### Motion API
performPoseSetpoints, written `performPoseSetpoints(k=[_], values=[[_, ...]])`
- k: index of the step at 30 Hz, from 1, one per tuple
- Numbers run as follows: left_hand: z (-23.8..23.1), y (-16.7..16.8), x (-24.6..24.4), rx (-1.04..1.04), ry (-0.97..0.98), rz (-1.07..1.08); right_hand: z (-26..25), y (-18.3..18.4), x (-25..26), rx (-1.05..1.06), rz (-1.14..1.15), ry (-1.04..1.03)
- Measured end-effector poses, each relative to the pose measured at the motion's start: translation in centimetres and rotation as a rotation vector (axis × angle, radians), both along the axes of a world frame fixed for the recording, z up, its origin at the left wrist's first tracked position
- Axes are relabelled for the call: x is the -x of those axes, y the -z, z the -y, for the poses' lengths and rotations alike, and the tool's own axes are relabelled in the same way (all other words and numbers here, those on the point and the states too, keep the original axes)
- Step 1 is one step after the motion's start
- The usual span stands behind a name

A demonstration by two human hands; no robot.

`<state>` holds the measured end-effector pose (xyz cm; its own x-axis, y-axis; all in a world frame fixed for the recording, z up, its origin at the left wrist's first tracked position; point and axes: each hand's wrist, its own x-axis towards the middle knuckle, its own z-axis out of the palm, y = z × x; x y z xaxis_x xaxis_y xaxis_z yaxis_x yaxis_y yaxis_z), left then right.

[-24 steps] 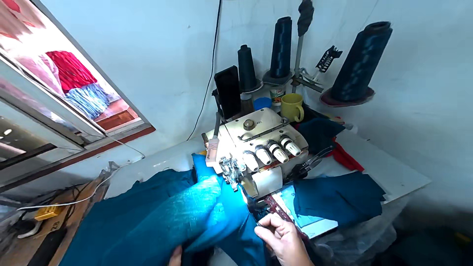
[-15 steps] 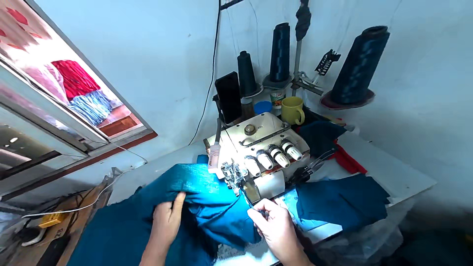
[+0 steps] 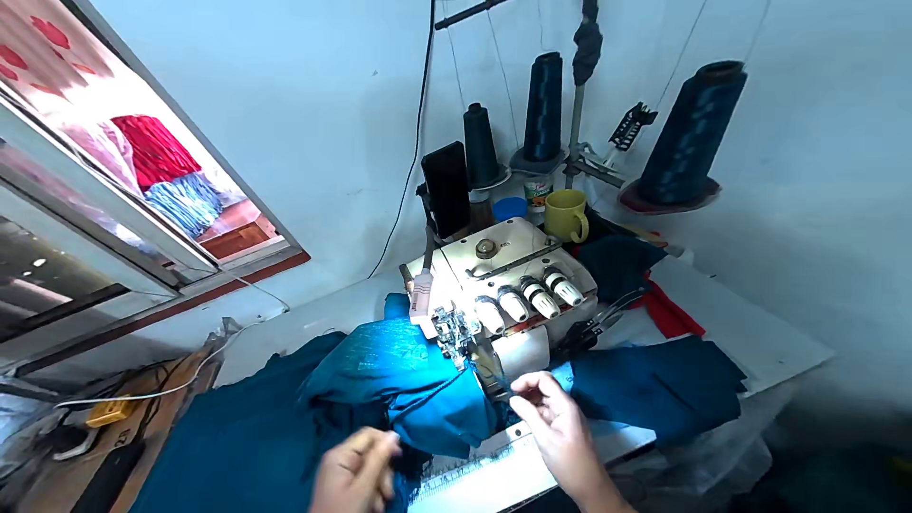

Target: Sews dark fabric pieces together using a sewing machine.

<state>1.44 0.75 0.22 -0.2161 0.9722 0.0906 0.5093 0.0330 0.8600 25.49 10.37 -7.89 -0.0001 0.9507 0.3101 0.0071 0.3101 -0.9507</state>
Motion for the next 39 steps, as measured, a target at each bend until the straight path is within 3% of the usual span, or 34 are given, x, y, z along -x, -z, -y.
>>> performPoseSetpoints(k=[3,7,12,16,19,21,25,27,32,36,39], values=[[0.2,2.4,-5.0,0.115,0.117,0.29,0.4,0.5,1.1,0.016,0.012,-0.065],[-1.4,5.3,-9.4,0.123,-0.127,0.705,0.4,0.1,1.5,0.067,-0.022,0.086],[-2.2,5.4,-11.1,0.091,-0.363,0.934,-0.3,-0.1,-1.3,-0.115,0.117,0.341],[-2.5,5.1,-11.0,0.283,-0.299,1.249,0.7,-0.2,-0.4,-0.126,0.133,0.104],[-2.5,5.1,-11.6,0.249,-0.273,1.379,0.5,0.2,0.8,-0.018,0.128,-0.108],[-1.9,5.0,-12.2,0.085,-0.293,1.203,0.1,0.2,1.2,0.067,0.078,-0.192],[-1.1,5.1,-10.9,-0.522,-0.247,0.348,0.3,-0.5,0.6,0.044,-0.015,-0.251],[-1.6,4.1,-9.7,-0.694,-0.21,0.107,0.9,-1.9,0.0,0.139,-0.074,-0.317],[-3.0,3.1,-9.0,-0.652,-0.127,0.072,1.0,-3.2,-0.3,0.513,-0.267,-0.481],[-2.6,3.7,-9.0,-0.673,-0.002,-0.093,1.6,-2.7,-1.1,0.496,-0.232,-0.469],[-2.4,4.2,-9.2,-0.688,0.017,-0.06,2.2,-2.6,-1.4,0.482,-0.226,-0.467]])
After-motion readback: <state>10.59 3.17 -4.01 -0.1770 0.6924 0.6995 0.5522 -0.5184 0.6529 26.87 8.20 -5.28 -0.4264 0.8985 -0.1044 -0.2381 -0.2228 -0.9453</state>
